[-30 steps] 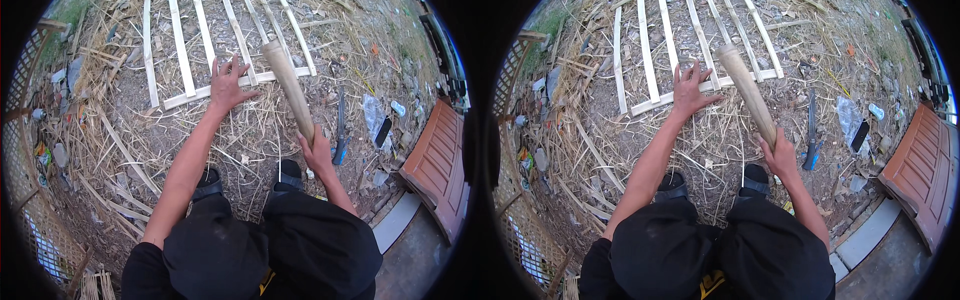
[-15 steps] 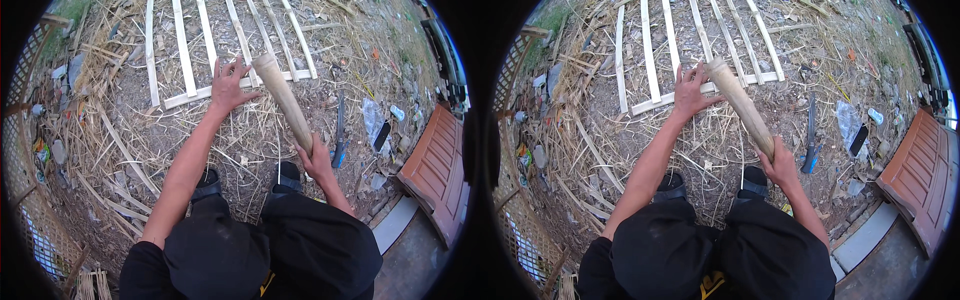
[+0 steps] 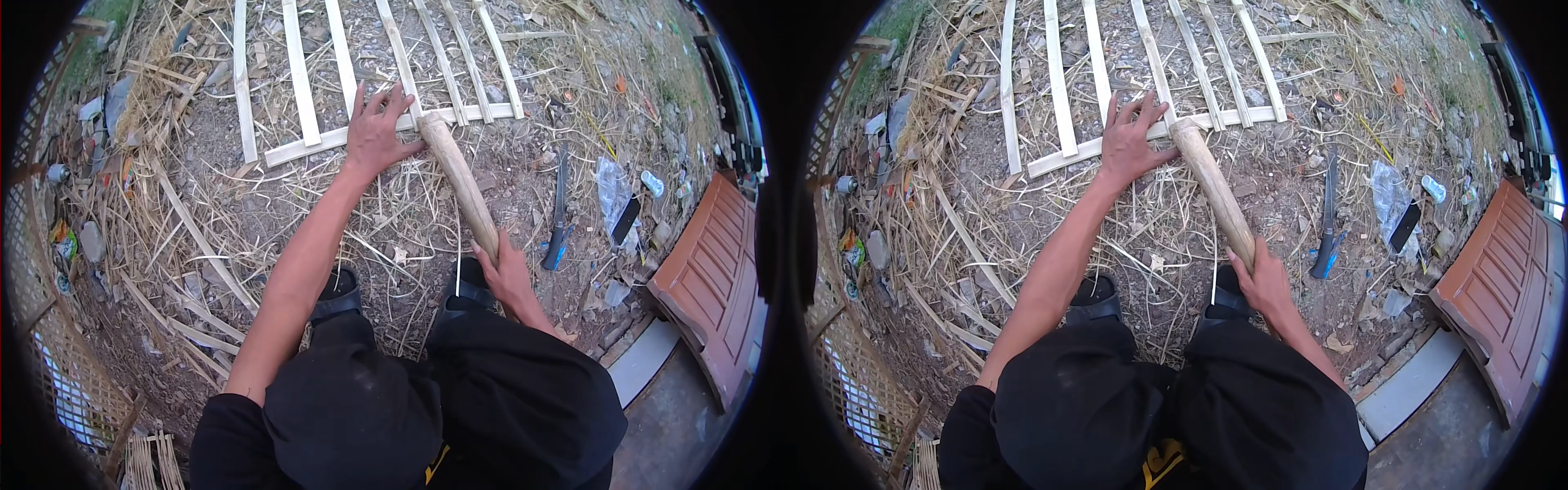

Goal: The person assembles a wood and bamboo frame by aligning short wood segments onto longer rails and securing them using small nails and a wood hammer. The person picks up individual wood pieces and nails, positioning them carefully before striking the nails with the tool to fix the structure together.

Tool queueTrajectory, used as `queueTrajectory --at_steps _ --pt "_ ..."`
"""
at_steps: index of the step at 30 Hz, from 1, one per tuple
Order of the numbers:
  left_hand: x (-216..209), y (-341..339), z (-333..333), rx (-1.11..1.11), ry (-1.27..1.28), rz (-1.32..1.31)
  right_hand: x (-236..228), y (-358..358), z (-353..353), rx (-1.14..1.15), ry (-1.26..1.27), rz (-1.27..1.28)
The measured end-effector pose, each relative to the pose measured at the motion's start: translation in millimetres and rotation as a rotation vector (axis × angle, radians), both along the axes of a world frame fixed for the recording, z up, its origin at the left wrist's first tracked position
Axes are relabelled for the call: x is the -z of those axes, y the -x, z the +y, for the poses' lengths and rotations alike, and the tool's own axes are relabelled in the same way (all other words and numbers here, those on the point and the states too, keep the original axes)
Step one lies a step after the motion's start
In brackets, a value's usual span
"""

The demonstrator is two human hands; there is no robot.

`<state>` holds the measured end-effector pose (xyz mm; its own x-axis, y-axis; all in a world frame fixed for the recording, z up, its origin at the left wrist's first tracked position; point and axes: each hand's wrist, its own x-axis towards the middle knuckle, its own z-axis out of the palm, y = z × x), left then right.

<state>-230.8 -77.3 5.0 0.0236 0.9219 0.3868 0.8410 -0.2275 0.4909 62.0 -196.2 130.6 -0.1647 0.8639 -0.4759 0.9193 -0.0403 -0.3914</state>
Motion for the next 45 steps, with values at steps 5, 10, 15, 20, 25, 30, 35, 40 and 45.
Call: queueTrajectory --at_steps 5,10,15,20,25,30,35,40,45 --pt "3 16 -10 -0.004 0.007 0.046 -21 11 -26 0.126 0.123 0.067" --pt "1 4 5 0.024 0.011 0.033 -9 15 -5 0.088 0.086 0.046" --pt "8 16 -7 0.028 0.004 0.069 -20 17 -28 0.150 0.154 0.101" --pt "-2 10 2 0.012 0.083 0.067 -11 39 10 0.136 0.120 0.100" --pt "3 3 1 0.017 -0.022 0.044 -10 39 18 0.154 0.076 0.210" --pt "6 21 -9 0.011 0.011 0.079 -45 33 -15 0.153 0.186 0.125" --pt "5 4 1 0.035 0.008 0.051 -25 35 -6 0.191 0.214 0.087" --pt "9 17 -6 0.030 0.009 0.074 -31 43 -15 0.284 0.318 0.164" --pt "7 19 -6 0.027 0.019 0.069 -41 31 -21 0.231 0.264 0.167"
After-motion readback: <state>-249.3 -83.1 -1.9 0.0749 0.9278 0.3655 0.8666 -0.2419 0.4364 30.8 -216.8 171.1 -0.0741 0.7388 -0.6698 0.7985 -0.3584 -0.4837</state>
